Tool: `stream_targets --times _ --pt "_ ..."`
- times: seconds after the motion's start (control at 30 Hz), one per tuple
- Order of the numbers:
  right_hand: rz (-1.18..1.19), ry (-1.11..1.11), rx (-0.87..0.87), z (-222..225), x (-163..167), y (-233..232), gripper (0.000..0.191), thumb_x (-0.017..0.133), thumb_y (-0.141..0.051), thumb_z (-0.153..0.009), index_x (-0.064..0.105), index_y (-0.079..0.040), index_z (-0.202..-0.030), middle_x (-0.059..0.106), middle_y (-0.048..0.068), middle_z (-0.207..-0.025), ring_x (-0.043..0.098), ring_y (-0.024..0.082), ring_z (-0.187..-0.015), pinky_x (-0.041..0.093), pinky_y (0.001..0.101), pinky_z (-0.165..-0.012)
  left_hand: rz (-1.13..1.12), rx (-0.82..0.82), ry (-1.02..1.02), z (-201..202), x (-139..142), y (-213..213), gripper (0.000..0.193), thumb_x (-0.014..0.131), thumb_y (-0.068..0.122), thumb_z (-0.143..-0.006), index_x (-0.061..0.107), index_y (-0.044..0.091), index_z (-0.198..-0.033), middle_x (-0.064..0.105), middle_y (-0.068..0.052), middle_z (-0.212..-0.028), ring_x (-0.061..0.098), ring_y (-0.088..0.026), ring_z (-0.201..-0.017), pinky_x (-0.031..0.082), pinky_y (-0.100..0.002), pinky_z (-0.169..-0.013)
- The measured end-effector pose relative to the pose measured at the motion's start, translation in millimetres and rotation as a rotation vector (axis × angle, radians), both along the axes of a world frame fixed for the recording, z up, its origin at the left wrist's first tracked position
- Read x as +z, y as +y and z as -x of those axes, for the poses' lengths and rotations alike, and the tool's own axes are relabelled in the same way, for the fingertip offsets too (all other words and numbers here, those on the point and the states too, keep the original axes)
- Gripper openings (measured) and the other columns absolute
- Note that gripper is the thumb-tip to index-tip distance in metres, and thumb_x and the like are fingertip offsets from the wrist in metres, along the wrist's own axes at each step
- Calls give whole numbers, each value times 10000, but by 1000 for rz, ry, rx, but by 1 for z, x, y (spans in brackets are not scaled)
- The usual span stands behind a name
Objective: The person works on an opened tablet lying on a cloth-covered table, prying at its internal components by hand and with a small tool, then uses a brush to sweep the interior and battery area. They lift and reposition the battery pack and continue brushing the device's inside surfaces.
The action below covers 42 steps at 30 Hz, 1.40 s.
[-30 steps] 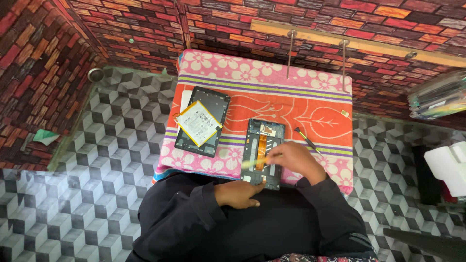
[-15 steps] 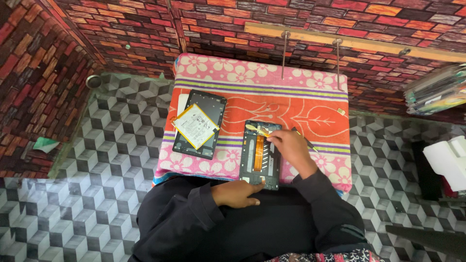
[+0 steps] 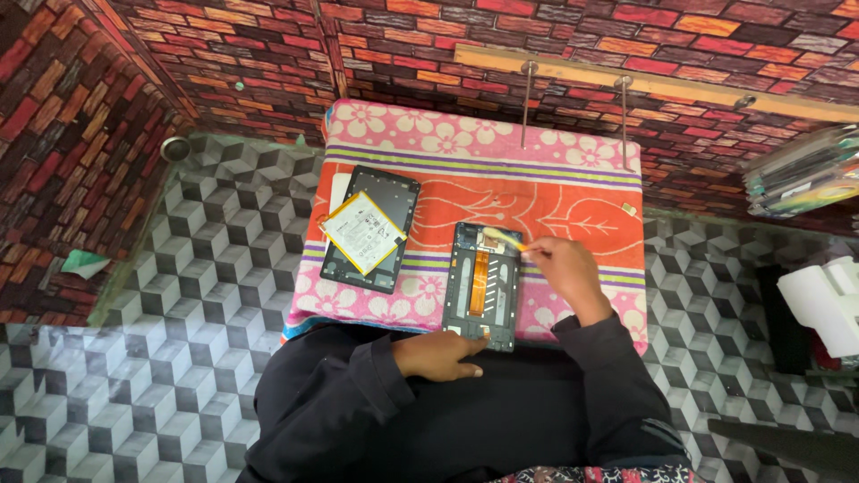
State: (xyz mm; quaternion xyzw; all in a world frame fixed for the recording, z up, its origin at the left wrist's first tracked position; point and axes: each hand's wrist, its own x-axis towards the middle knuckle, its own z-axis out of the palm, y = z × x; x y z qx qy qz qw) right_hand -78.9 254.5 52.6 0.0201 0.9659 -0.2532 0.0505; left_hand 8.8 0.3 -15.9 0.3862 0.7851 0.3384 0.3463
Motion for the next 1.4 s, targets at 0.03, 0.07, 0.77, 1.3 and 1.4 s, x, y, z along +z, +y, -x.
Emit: stream_targets --times 0.03,0.07,0.77,1.3,1.4 --pt "-4 12 -8 1 1 2 215 740 -319 -898 801 -156 -1023 757 76 -804 717 255 -701 522 388 -641 -9 3 -3 0 1 0 699 598 397 -976 410 10 -1527 688 -296 -1085 670 -455 -1003 516 -491 -879" --pt "-7 25 -16 2 2 4 213 746 -310 -895 797 -145 -1019 760 71 -811 717 246 -709 521 381 -637 -18 5 -5 0 3 0 699 597 396 -975 409 8 -1525 690 -293 -1080 669 -455 -1000 515 -492 -875" --pt "232 -564 168 -7 22 51 195 784 -198 -819 816 -31 -913 760 59 -754 694 149 -668 560 320 -595 -27 2 -2 5 -7 5 619 609 401 -973 489 17 -1443 693 -283 -1056 672 -449 -998 516 -500 -854" --pt "193 -357 224 -53 29 62 205 759 -187 -871 774 -50 -1023 768 66 -809 709 139 -716 561 313 -684 -359 282 165 7 1 33 453 693 233 -929 582 -16 -1292 731 -235 -1021 696 -431 -974 545 -491 -826" --pt "323 -42 348 -71 23 62 241 712 -104 -874 740 -50 -1107 759 34 -852 722 111 -767 567 295 -691 -401 305 154 12 7 35 361 692 216 -942 635 -7 -1220 751 -212 -958 729 -387 -913 565 -452 -778"
